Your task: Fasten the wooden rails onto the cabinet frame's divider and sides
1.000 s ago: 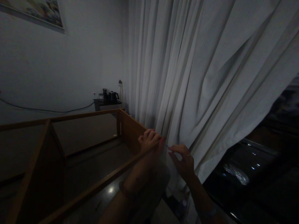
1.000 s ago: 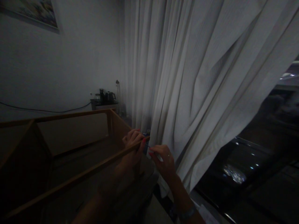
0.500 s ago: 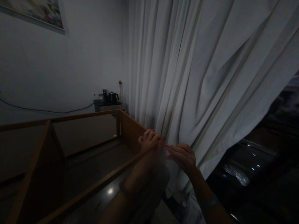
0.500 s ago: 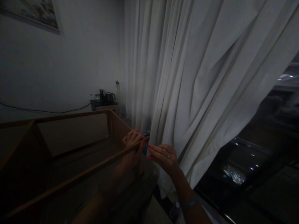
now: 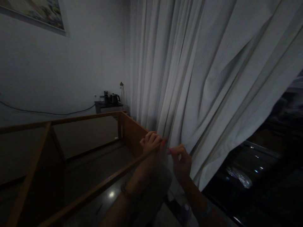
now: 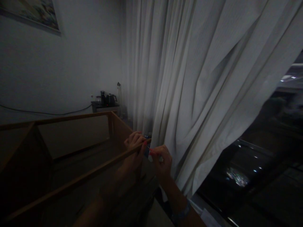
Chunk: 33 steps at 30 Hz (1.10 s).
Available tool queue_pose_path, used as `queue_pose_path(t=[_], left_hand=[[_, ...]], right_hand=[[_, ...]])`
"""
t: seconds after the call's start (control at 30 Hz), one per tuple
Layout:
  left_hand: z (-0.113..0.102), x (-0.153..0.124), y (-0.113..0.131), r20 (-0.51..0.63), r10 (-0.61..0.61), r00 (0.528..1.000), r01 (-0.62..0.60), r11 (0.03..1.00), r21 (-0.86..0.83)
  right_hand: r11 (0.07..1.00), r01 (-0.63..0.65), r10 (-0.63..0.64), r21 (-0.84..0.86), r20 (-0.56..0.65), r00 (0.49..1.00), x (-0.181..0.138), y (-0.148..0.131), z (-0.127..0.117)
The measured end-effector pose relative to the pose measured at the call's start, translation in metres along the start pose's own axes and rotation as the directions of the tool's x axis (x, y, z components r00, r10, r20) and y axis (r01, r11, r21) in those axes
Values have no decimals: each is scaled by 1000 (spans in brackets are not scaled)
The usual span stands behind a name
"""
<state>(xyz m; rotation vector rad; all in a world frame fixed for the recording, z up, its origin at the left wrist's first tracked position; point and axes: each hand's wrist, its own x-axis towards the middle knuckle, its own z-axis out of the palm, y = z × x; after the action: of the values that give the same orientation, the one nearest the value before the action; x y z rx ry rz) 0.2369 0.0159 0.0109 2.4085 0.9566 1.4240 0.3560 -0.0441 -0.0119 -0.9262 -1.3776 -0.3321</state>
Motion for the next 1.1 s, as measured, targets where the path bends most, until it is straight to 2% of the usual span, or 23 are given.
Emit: queue_pose_path(t=[0.1, 0.17, 0.37, 0.5, 0.57, 0.7, 0.83, 0.93, 1.1], left_hand=[[-1, 1, 0, 34, -12, 999, 12, 1000, -9], [-2, 1, 0, 42, -9, 999, 10, 1000, -22], [-5, 1, 2, 24, 12, 1000, -12, 1000, -21], [-2, 0, 2, -3, 48, 999, -48, 999, -12], [-1, 0, 2, 0, 25, 1000, -25, 1000, -14], [-1, 1, 3, 10, -18, 1000, 18, 1000, -13], [-1, 2, 2, 6, -2, 1000, 2, 1000, -11], [-1, 2, 0, 6, 25, 1000, -25, 1000, -14], [-2, 1, 2, 9, -3, 1000, 3, 1000, -22]], right_hand=[[989, -122, 118, 81, 51, 992, -3, 3, 0], [982, -152, 142, 109, 90, 986, -3, 7, -3], [993, 24, -50, 112, 241, 969, 2, 16, -20], [999, 29, -36, 34, 229, 973, 3, 14, -22], [999, -27, 23, 17, 209, 978, 2, 11, -19], [976, -194, 181, 97, 130, 975, 3, -1, -9], [957, -228, 206, 180, 132, 970, 1, -1, -6], [984, -140, 121, 110, 166, 979, -2, 11, -13], [988, 133, -117, -75, 190, 975, 8, 28, -29]])
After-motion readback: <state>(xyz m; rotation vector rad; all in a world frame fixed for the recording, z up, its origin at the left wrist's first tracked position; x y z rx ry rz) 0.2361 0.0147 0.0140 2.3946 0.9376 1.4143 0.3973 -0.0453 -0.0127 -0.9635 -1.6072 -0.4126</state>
